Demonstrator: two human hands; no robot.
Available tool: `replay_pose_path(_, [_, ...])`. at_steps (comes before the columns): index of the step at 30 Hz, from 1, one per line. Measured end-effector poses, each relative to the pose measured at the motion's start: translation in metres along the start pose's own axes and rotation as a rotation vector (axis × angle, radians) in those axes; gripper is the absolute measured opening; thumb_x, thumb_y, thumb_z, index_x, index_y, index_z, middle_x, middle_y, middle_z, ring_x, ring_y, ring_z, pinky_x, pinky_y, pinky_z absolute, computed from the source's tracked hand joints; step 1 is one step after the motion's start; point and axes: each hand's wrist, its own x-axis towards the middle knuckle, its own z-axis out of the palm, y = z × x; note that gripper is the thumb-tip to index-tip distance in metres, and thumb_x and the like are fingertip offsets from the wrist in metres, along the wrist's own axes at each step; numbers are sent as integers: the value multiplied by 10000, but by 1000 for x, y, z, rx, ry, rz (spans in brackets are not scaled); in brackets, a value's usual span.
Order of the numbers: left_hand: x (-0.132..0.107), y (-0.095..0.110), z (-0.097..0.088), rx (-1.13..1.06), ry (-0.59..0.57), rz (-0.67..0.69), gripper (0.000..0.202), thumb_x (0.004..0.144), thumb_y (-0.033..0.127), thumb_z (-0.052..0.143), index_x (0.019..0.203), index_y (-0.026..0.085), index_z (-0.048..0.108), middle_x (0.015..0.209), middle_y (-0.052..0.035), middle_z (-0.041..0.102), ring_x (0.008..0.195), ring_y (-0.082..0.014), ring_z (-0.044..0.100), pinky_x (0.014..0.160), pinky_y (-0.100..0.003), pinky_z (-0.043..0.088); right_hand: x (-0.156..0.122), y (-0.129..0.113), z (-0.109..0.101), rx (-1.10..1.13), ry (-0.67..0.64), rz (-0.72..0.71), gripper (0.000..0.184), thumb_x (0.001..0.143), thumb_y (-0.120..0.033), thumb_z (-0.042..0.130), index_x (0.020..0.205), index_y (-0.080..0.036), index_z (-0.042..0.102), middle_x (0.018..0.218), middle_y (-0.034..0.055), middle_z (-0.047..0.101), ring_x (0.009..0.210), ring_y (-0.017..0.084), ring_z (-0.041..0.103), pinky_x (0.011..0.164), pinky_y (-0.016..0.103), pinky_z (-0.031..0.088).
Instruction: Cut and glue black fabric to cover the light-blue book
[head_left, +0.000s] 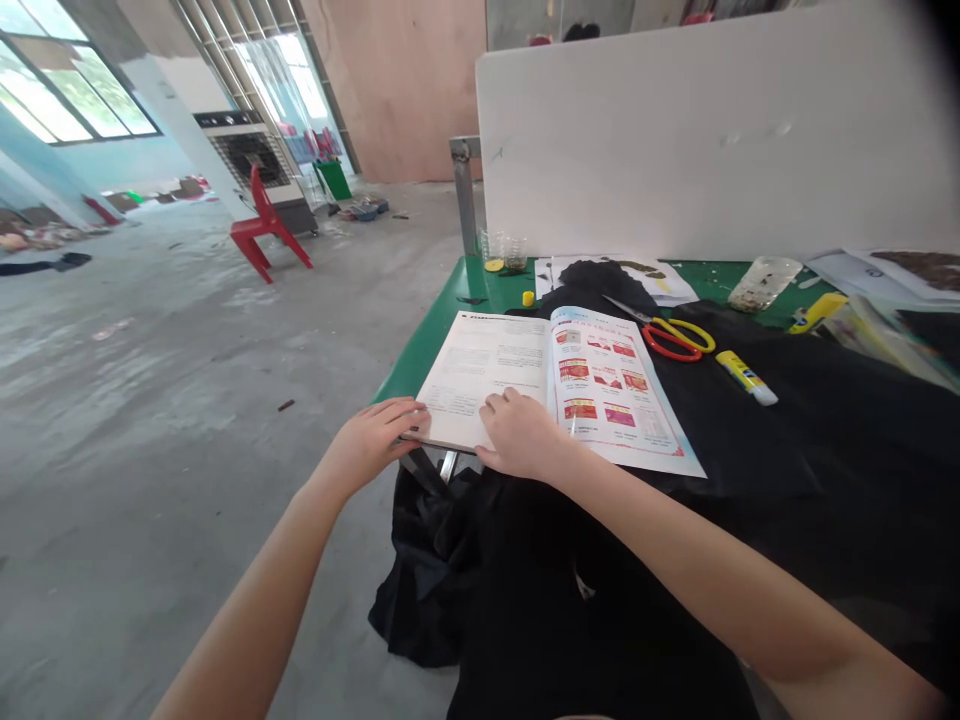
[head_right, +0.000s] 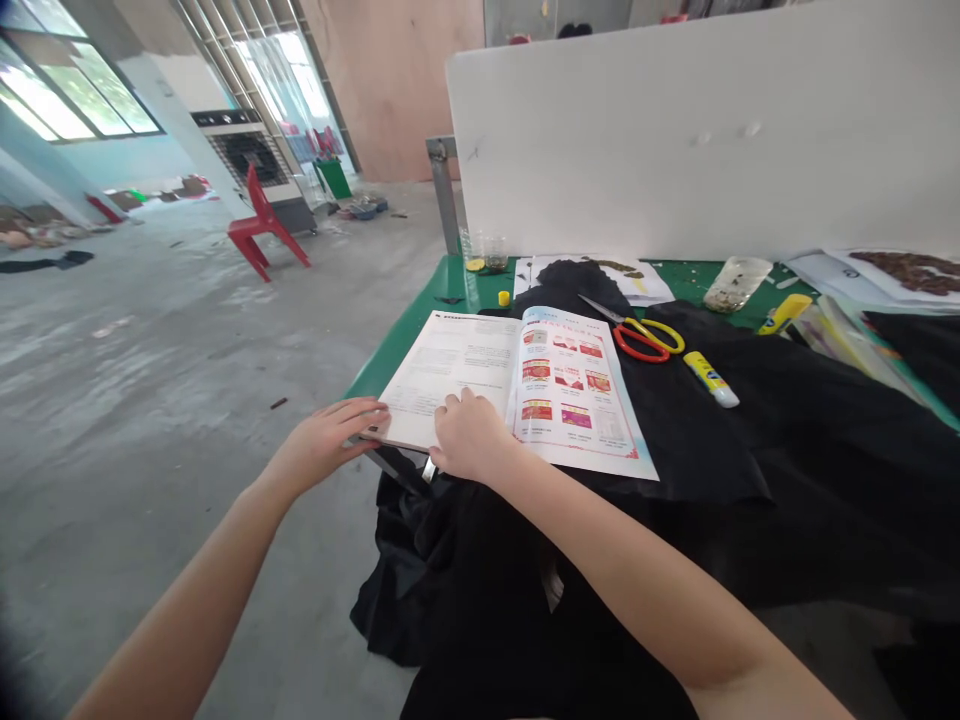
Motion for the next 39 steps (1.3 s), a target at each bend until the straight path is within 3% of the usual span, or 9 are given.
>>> replay_pose_path(6, [-4,-12,1,55,-77,-6,366,908,336,429,1258,264,513,1325,-60,521,1031,-223,603,816,-348,508,13,-21,6,-84,-14,73,405,793,-423,548,1015,-85,555,958,170,553,886,263,490,647,343,440])
replay_pose_path(11, [4,-19,-6,-81,-137,-6,346,899,364,446,1214,257,544,1313,-47,535,1069,-210,592,851,-314,492,27,-31,8,-80,10,66,386,793,-391,560,1022,-81,548,967,168,550,881,253,487,634,336,442])
replay_pose_path(21, [33,-40,-30,-378,-318,-110,311,762,439,613,1031,296,674,1161,16,643,1043,-209,603,916,-279,448,38,-12,-3,-42,-29,-55,539,727,-582,613,952,-93,597,915,137,603,838,236,558,679,320,455])
replay_pose_path(25, [51,-45,-45,-428,-383,-134,261,782,439,577,964,297,697,1052,25,688,956,-195,629,842,-253,458,40,1,-9,-7,-59,-70,527,768,-616,538,934,-124,621,893,116,624,804,228,593,681,316,442])
replay_pose_path(28, [63,-41,-57,-348,-378,-114,252,815,427,523,956,301,690,954,26,707,843,-182,639,734,-242,455,40,7,-12,14,-116,-95,527,803,-630,464,931,-145,626,880,100,636,796,224,605,654,307,431])
replay_pose_path(30, [70,-37,-64,-300,-363,-90,247,833,414,497,948,295,681,915,28,707,783,-169,631,670,-232,435,39,5,-13,14,-115,-78,449,831,-558,464,902,-145,626,865,97,639,797,223,604,649,305,428])
replay_pose_path(32, [76,-32,-68,-259,-334,-68,244,847,405,479,930,279,672,891,28,701,745,-159,618,634,-227,412,38,-4,-11,14,-67,-10,352,836,-463,482,900,-144,617,865,99,635,810,226,596,647,306,429])
replay_pose_path(35, [83,-24,-73,-180,-281,-29,240,868,405,465,912,267,656,888,34,689,725,-150,605,629,-229,391,39,-19,-7,38,3,160,375,826,-474,483,961,-140,586,924,121,617,820,236,588,610,308,428])
replay_pose_path(39, [92,-9,-87,-134,-180,3,275,892,441,432,941,259,633,945,25,669,780,-160,614,692,-242,412,37,-18,-4,146,36,289,345,911,-418,334,933,-179,582,850,75,630,679,190,601,566,287,391])
